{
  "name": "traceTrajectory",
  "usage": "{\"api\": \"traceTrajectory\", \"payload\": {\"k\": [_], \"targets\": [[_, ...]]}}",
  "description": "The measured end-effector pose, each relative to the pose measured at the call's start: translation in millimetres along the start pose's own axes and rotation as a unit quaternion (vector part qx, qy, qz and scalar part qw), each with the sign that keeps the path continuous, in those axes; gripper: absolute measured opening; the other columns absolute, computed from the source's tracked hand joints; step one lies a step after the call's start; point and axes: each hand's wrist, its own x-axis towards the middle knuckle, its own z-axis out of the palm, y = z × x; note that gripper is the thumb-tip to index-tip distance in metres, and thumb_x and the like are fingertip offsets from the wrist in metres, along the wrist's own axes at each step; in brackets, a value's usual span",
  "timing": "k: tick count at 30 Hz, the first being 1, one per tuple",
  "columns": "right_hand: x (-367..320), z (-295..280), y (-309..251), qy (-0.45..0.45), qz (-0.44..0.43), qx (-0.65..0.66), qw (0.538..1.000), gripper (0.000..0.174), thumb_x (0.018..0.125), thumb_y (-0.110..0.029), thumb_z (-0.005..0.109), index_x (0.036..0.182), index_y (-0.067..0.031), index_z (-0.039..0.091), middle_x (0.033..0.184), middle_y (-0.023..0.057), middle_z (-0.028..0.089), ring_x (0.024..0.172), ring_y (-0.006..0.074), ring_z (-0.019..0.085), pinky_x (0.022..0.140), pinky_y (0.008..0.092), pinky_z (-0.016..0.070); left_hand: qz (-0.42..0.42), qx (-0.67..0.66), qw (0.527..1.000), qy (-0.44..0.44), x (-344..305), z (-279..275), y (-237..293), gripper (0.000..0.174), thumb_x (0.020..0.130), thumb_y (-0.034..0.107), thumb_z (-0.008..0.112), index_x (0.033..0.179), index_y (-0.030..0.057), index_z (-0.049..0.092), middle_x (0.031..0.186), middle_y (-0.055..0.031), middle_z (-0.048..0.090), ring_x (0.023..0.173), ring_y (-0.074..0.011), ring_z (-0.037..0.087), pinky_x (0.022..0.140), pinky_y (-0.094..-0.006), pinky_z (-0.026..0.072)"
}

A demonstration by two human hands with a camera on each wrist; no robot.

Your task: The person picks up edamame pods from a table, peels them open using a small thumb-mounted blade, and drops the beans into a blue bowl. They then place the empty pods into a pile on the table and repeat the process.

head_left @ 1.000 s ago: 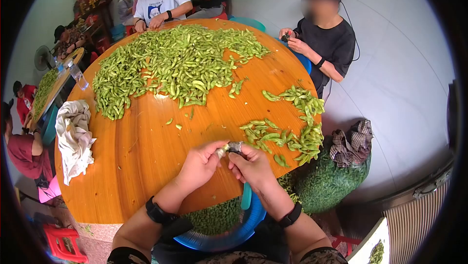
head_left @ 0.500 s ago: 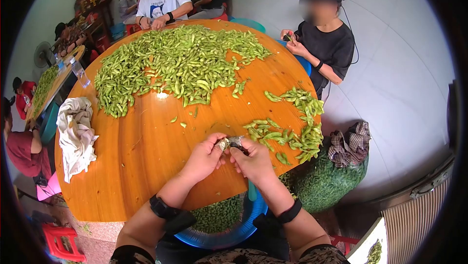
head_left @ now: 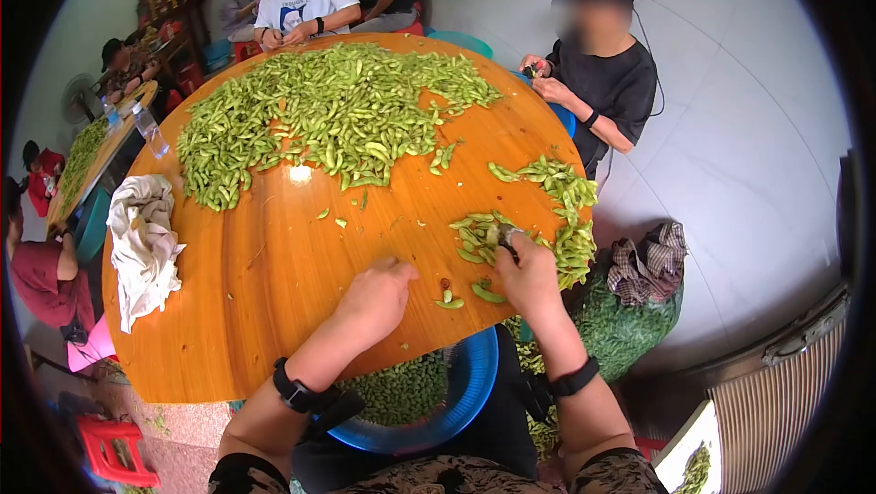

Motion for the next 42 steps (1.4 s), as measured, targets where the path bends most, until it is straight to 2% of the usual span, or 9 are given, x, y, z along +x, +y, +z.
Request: {"api": "traceTrajectory", "payload": {"k": [7,9,17,21,25,32,34,37,42], "targets": [[-40.2,-5.4,-26.7,-0.107,-0.101,0.038,0.988,0.008,0.086,-0.008,0.059,0.087,-0.0007,0.056,0.075,0.0229,0.06,0.071,0.044,0.059,0.061,0.0482,0.0478,0.022,0.054,0.995,-0.082,-37.3,-33.6,15.2,0.023,0.081,0.001,0.057,0.102,0.0045,0.062,0.104,-0.0146,0.061,0.093,-0.0362,0.06,0.08,-0.043,0.0503],[-42.2,-0.3,-21.0,-0.107,-0.105,0.013,0.989,0.007,0.086,-0.007,0.058,0.084,-0.0008,0.055,0.075,0.0221,0.06,0.07,0.0437,0.059,0.06,0.0489,0.0484,0.086,0.112,0.99,0.008,-38.6,-37.3,22.5,0.025,0.081,0.003,0.057,0.105,0.0051,0.062,0.109,-0.0129,0.06,0.098,-0.0331,0.058,0.083,-0.0413,0.0501],[-45.7,-3.5,-9.4,-0.058,-0.061,-0.063,0.994,0.007,0.086,-0.008,0.056,0.083,-0.0011,0.054,0.073,0.0225,0.06,0.069,0.0428,0.061,0.06,0.0499,0.0496,0.175,0.032,0.983,-0.041,9.8,16.7,30.5,0.026,0.081,0.002,0.059,0.107,0.0058,0.064,0.109,-0.0087,0.06,0.103,-0.0312,0.056,0.085,-0.0396,0.0502],[-47.8,-4.9,-7.1,-0.057,-0.05,-0.067,0.995,0.007,0.085,-0.007,0.057,0.085,-0.001,0.055,0.077,0.0233,0.061,0.07,0.0425,0.061,0.06,0.0489,0.0499,0.112,-0.006,0.992,-0.057,6.9,18.7,27.5,0.021,0.083,0.003,0.059,0.103,0.006,0.063,0.101,-0.0111,0.058,0.092,-0.0341,0.059,0.078,-0.042,0.0517],[-55.3,5.6,-26.5,-0.087,-0.151,-0.016,0.985,0.007,0.084,-0.008,0.057,0.09,-0.0025,0.057,0.078,0.0206,0.061,0.07,0.0403,0.062,0.06,0.0464,0.0516,0.015,-0.027,1.0,0.005,-10.7,10.6,32.0,0.016,0.084,0.005,0.059,0.1,0.0067,0.062,0.099,-0.0129,0.057,0.081,-0.0367,0.061,0.072,-0.0441,0.0526],[-32.1,0.4,4.9,-0.07,-0.135,-0.154,0.976,0.004,0.083,-0.006,0.055,0.086,-0.0044,0.057,0.073,0.0174,0.061,0.063,0.0362,0.063,0.055,0.0444,0.0521,-0.021,0.023,0.999,0.015,-59.1,-32.5,16.9,0.015,0.085,0.006,0.058,0.099,0.0036,0.061,0.096,-0.0164,0.058,0.084,-0.0393,0.06,0.07,-0.0457,0.0519],[-29.3,5.1,4.7,-0.068,-0.141,-0.149,0.976,0.004,0.084,-0.006,0.054,0.086,-0.0037,0.057,0.073,0.0183,0.061,0.063,0.0368,0.063,0.055,0.0451,0.0519,-0.117,0.05,0.989,0.082,-41.5,-38.2,-4.9,0.016,0.086,0.007,0.058,0.101,0.0013,0.06,0.096,-0.02,0.057,0.084,-0.0419,0.06,0.07,-0.0471,0.0511],[-32.0,8.5,1.9,-0.062,-0.123,-0.186,0.973,0.006,0.085,-0.006,0.054,0.088,-0.0013,0.056,0.073,0.0206,0.061,0.064,0.0392,0.062,0.056,0.0468,0.0514,-0.063,0.109,0.989,0.08,-16.9,-31.2,-49.8,0.014,0.086,0.009,0.057,0.097,0.0013,0.055,0.097,-0.0235,0.056,0.077,-0.0439,0.061,0.068,-0.05,0.052],[-30.9,4.1,4.6,-0.063,-0.117,-0.145,0.981,0.006,0.085,-0.005,0.054,0.088,-0.001,0.056,0.073,0.0197,0.06,0.063,0.039,0.062,0.056,0.0463,0.0517,-0.05,0.061,0.997,0.012,-36.3,-34.8,-13.6,0.011,0.088,0.01,0.058,0.092,0.0006,0.054,0.092,-0.0211,0.054,0.079,-0.0439,0.058,0.069,-0.0502,0.05]]}}
